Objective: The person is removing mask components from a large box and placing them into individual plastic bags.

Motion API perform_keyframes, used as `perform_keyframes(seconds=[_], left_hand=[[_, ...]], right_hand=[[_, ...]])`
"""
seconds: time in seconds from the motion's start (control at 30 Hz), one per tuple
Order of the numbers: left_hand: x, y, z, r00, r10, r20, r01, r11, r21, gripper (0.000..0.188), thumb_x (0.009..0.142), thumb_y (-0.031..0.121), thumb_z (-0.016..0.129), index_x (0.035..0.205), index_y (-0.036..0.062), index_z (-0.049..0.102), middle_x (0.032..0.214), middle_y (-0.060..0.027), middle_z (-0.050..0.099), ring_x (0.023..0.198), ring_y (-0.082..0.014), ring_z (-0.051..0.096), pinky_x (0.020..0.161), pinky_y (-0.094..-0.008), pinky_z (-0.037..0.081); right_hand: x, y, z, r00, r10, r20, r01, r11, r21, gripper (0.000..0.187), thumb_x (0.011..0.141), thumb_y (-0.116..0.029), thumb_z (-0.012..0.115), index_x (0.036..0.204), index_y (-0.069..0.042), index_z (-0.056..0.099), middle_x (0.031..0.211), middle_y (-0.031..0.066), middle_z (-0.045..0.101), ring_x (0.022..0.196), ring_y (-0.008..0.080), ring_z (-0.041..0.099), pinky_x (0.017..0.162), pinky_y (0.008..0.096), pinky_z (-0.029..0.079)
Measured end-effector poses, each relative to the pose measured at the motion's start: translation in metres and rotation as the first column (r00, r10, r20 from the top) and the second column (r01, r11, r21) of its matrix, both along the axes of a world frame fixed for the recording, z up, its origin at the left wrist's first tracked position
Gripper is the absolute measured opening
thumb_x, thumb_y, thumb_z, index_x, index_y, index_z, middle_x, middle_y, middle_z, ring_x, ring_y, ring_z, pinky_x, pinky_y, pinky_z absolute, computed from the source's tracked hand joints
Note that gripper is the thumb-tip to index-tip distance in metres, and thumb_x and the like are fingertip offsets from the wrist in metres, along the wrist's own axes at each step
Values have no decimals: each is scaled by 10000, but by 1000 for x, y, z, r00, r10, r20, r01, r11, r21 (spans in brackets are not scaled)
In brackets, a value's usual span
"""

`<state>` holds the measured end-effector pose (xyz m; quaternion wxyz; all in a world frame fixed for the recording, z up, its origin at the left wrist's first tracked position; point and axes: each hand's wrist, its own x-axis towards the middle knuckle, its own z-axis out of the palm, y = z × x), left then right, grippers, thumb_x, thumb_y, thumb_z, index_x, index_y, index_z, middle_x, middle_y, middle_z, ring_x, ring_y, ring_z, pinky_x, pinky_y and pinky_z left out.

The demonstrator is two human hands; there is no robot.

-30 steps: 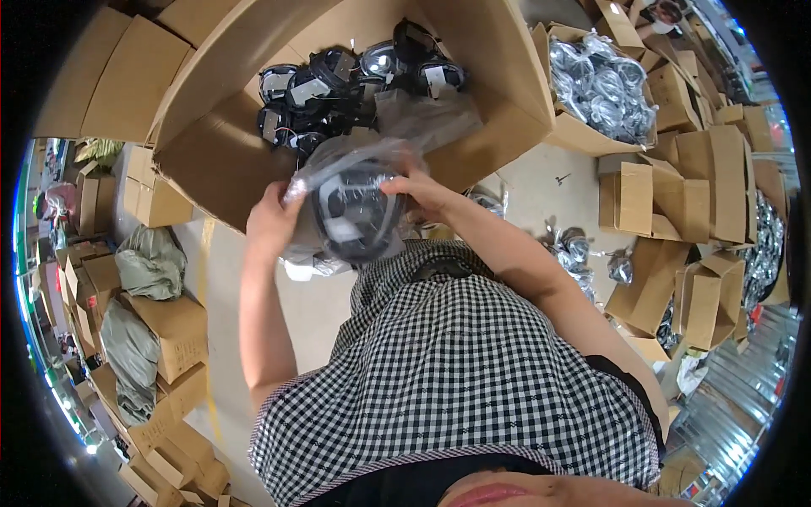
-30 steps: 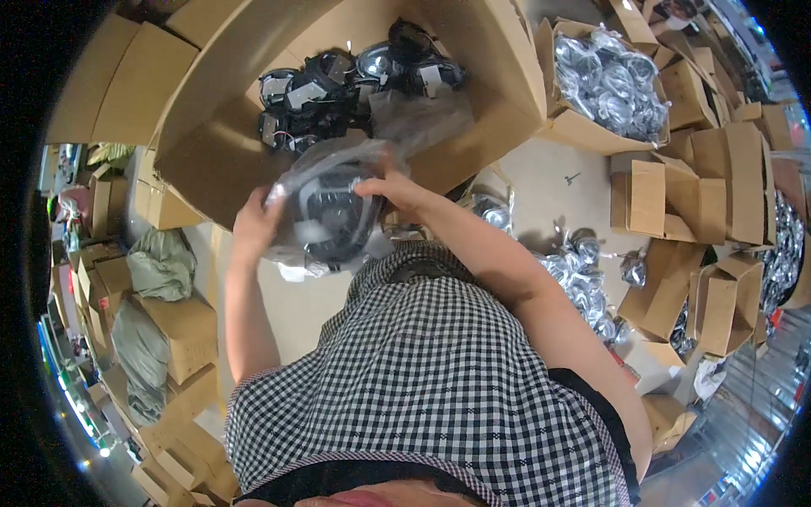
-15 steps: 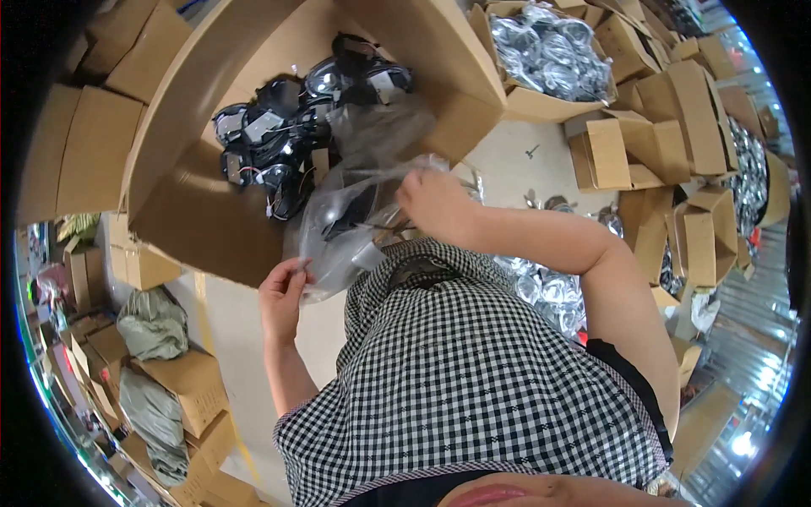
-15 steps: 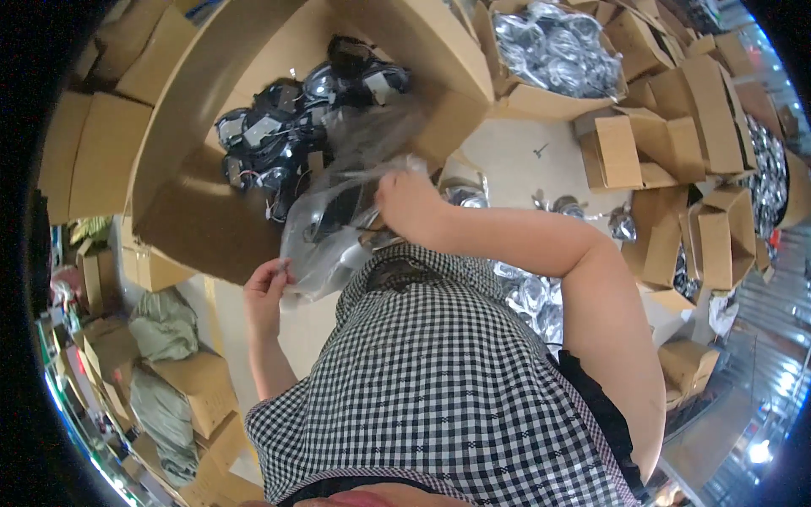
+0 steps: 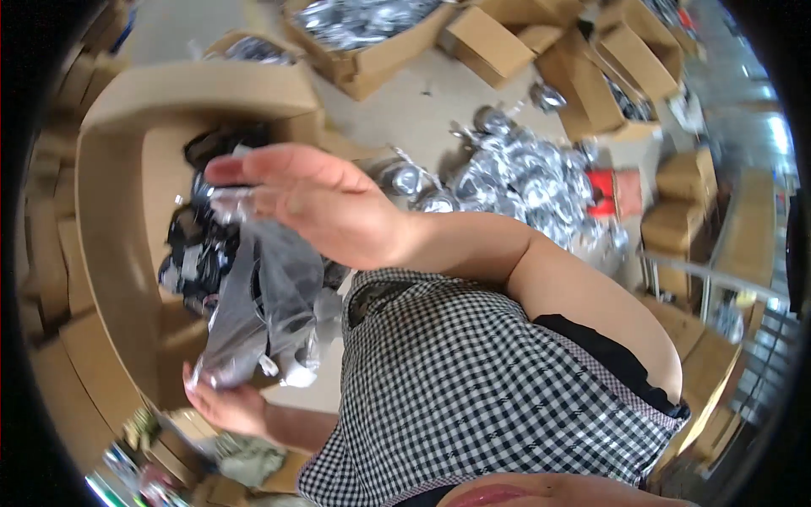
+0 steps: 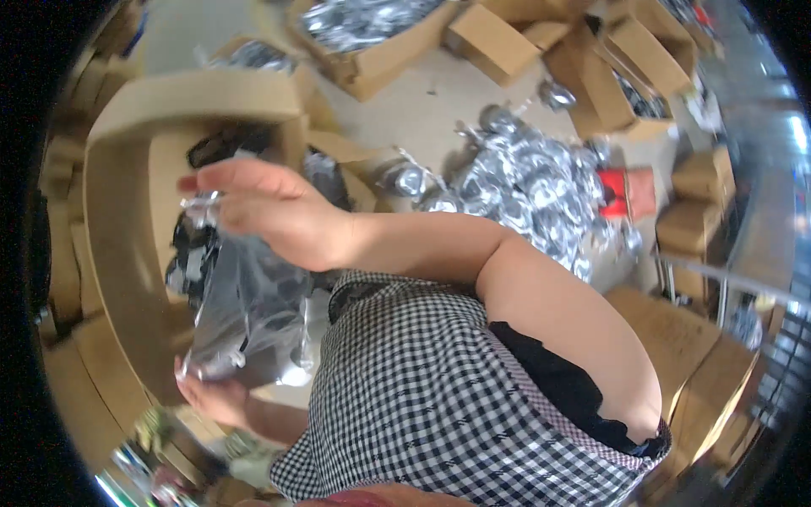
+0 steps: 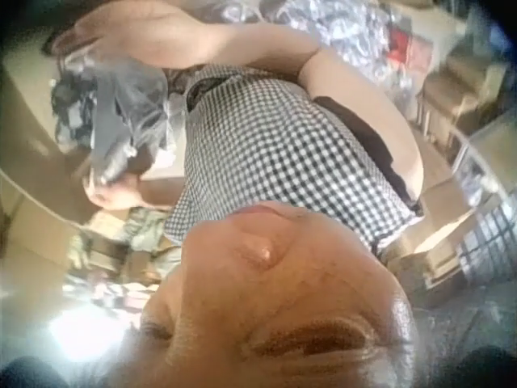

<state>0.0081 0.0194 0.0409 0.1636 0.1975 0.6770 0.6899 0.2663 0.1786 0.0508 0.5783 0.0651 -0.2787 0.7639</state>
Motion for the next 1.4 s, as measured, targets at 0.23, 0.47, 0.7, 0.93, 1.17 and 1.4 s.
perform_keyframes(seconds=[0.23, 0.47, 0.7, 0.93, 1.17, 1.4], left_hand=[[69, 7, 34, 574, -816, 71, 797, 576, 181, 590, 866, 162, 554, 1373, -34, 324, 1208, -169, 542, 1070, -268, 538, 976, -404, 395], [141, 92, -11, 367, -296, -882, 454, 885, -108, 273, 906, 50, 527, 1163, -42, 534, 1057, -147, 573, 961, -219, 567, 805, -304, 480], [251, 102, -55, 39, -366, 930, 663, 706, 250, 315, 911, 357, 505, 913, 53, 586, 1038, -88, 560, 1018, -222, 526, 959, -385, 393], [247, 86, -94, 34, -530, 847, 911, 365, 192, 333, 914, 312, 489, 1151, 104, 597, 1099, -92, 613, 1093, -259, 542, 932, -384, 418], [162, 139, -92, -253, -921, -295, 407, 175, -897, 270, 817, 297, 618, 756, 36, 644, 711, -118, 586, 648, -232, 571, 587, -335, 448], [55, 224, -187, 869, -441, 223, 493, 736, -464, 296, 844, 308, 578, 696, 56, 626, 555, -2, 494, 510, -84, 449, 479, -233, 323]], right_hand=[[96, -9, -12, 949, -295, -112, 307, 946, 105, 357, 887, -22, 534, 1242, -18, 506, 1317, 154, 484, 1229, 253, 454, 1051, 401, 338], [124, -30, -41, 911, -394, 119, 392, 919, 41, 390, 881, -53, 547, 1262, -11, 474, 1380, 100, 405, 1256, 181, 395, 1033, 327, 329], [155, -70, -69, 643, -325, 693, -94, 865, 493, 440, 870, -153, 589, 1283, -42, 484, 1105, 93, 624, 1109, 192, 520, 990, 405, 322], [179, -88, -95, 568, -258, 782, 161, 966, 202, 413, 854, -95, 600, 1257, -51, 516, 930, 94, 663, 857, 191, 635, 787, 337, 487], [196, -83, -123, 346, 306, 887, 70, 934, -350, 398, 866, -67, 591, 1255, -39, 513, 825, 49, 633, 753, 126, 608, 681, 255, 493], [256, -84, -167, 458, 280, 844, 573, 633, -521, 455, 883, -138, 573, 1305, -22, 448, 790, 41, 605, 670, 87, 553, 590, 206, 431]])
